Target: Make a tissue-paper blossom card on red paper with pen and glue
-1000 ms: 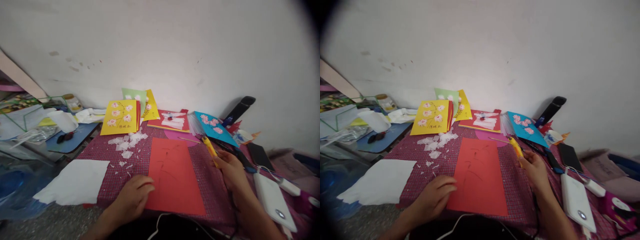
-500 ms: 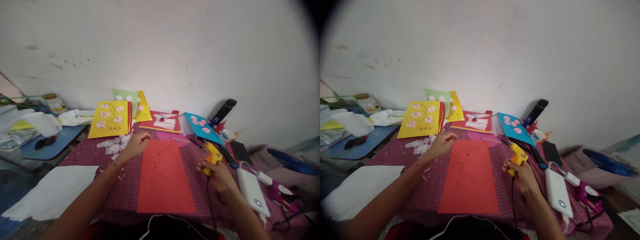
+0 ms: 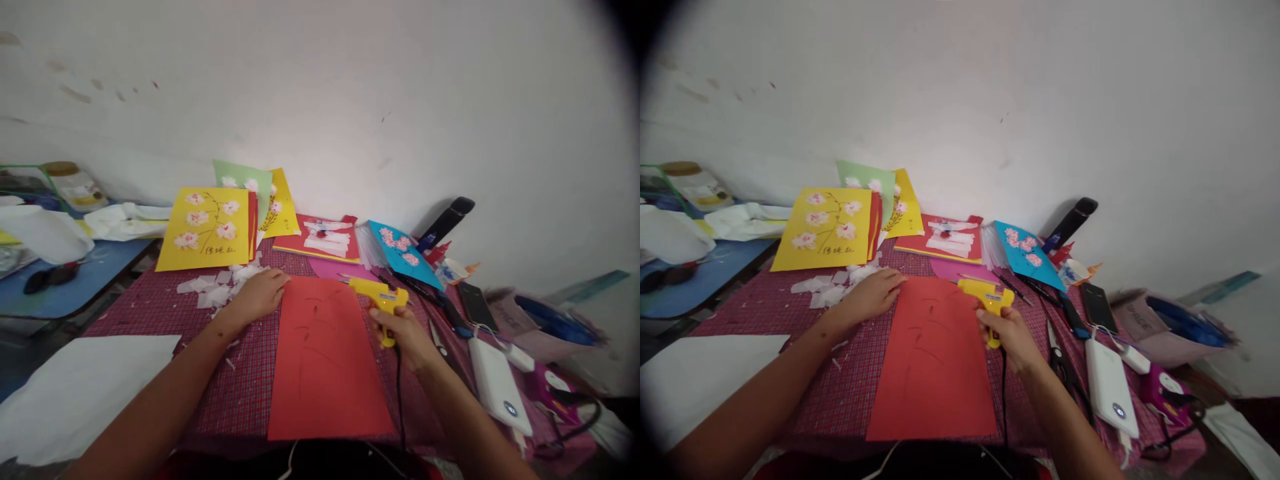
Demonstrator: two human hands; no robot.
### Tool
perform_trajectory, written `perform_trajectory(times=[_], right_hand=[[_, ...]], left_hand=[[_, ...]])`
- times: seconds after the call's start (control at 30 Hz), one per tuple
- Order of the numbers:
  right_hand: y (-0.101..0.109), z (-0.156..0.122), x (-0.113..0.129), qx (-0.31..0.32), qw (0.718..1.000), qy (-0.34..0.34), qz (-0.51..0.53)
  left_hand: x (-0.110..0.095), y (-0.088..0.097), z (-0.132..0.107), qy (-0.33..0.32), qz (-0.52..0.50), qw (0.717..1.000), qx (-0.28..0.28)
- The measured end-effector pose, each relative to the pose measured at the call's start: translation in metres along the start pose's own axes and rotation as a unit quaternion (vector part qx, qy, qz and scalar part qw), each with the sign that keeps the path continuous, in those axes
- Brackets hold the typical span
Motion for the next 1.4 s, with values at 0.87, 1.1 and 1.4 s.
perform_trajectory(times=[0.87, 1.1, 1.4], right_hand=[[-0.017, 0.039, -0.025, 0.104, 0.99, 0.037, -0.085], [-0.031, 0.032, -0.038, 0.162, 0.977, 0.021, -0.134], [-0.031, 0.03, -0.04, 0.155, 0.977, 0.039, -0.141]], left_hand=[[0.001, 0.004, -0.004, -0.051, 0.002, 0.998, 0.042], [0.0, 0.002, -0.003, -0.059, -0.005, 0.996, 0.062], [0.004, 0.002, 0.0, -0.058, 0.018, 0.998, 0.035]])
Point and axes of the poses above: each hand's wrist, its own z-axis towards the middle knuckle, its own y-axis out of the back of the hand, x = y × z, the point moved 5 cm from there along z, towards the middle knuckle, and after that the axes turned 6 degrees about -x, right-handed, at the moved point
